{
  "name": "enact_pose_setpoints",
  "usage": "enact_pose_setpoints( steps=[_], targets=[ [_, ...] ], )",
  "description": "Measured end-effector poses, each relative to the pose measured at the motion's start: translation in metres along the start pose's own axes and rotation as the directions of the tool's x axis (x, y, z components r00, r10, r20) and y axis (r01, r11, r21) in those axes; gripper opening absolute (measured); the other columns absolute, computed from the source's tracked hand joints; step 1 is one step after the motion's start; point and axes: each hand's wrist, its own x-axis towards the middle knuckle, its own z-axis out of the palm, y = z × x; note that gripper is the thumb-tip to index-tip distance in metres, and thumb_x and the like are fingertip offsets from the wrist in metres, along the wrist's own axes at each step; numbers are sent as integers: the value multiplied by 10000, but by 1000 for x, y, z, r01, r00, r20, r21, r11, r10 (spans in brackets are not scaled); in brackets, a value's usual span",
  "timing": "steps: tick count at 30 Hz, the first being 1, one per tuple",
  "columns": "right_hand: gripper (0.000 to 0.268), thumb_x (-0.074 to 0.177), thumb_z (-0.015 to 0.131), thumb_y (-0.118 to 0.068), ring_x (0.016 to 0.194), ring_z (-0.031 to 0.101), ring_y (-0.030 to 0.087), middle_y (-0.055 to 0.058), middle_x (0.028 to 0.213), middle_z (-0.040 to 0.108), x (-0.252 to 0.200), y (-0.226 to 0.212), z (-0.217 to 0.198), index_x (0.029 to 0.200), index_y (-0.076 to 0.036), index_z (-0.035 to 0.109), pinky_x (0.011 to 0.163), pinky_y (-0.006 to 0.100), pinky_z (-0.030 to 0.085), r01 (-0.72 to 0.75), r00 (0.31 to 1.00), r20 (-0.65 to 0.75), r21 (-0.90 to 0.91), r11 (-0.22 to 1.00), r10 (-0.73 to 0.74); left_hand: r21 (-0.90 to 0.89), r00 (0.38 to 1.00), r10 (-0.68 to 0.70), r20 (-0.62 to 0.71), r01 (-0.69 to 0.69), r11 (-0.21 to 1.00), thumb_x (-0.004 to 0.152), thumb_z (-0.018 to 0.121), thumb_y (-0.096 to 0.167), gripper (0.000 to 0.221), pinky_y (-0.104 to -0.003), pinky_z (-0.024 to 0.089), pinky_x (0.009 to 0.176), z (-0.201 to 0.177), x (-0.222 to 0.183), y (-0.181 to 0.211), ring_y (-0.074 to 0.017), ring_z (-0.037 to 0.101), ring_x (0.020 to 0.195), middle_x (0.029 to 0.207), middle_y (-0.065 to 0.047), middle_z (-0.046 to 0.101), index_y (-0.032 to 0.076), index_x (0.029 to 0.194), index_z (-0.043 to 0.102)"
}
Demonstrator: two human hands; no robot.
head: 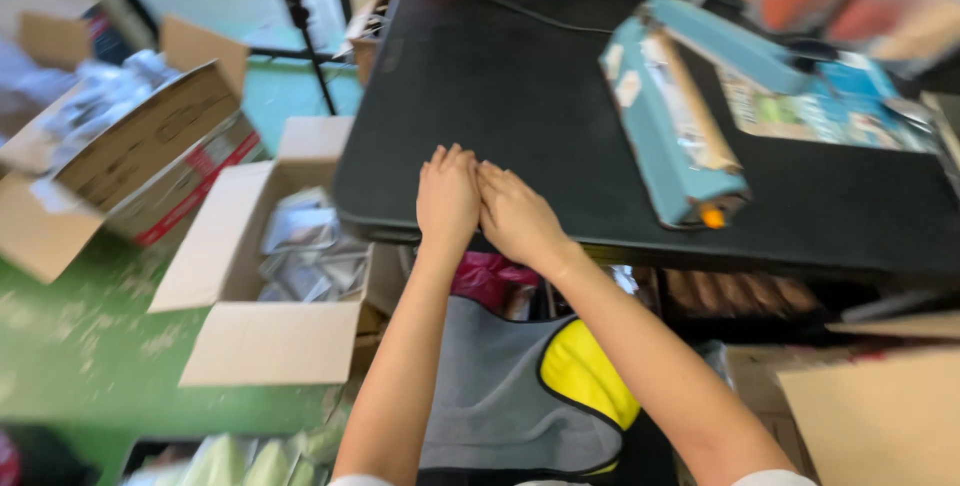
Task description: The person seals small plastic bags containing dark material using a heat sealer and then places the sealed bags into a larger cardboard box.
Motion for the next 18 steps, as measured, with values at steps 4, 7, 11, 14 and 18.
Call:
enact_pose_setpoints(
  steps=[4,7,11,14,18],
  targets=[
    [402,1017,506,-163,1325,595,279,91,1407,657,-52,19,-49,1381,-110,670,1136,428,454,-174,953,-171,370,912,251,-638,972,-99,214,216,739,1117,421,245,363,-486,542,1028,-30,-25,100,-344,652,1226,1251,-143,726,68,1287,688],
    [406,963,569,-52,1314,593,354,182,1398,641,-97,31,-112,1360,-55,651,1100,453,493,-137,888,-371,353,926,273,-850,997,-8,77,70,522,1102,412,148,351,-596,482,1056,-36,-41,172,-485,556,1285,1365,-264,637,4,1313,653],
    [422,934,598,-98,1322,575,384,208,1412,623,-169,84,-200,1347,-25,646,1111,492,464,-345,891,-267,128,930,367,-926,944,246,219,121,358,1106,346,240,490,-599,389,1155,-19,-53,278,-520,451,1371,1473,-350,493,-4,1523,427],
    [378,944,607,-141,1300,596,354,151,1389,654,-253,105,-251,1304,-54,680,1087,475,483,-532,824,-248,-29,846,509,-932,840,462,284,128,339,1114,308,287,539,-561,380,1177,-8,-89,359,-479,449,1402,1519,-336,453,-10,1561,362],
    [318,953,604,-113,1247,633,387,177,1297,704,-370,123,-316,1247,-63,714,1037,500,518,-650,757,-227,-178,738,612,-926,657,733,174,-143,348,1070,448,203,483,-558,362,1180,27,-139,459,-467,526,1343,1438,-333,538,-56,1477,470]
  ],
)
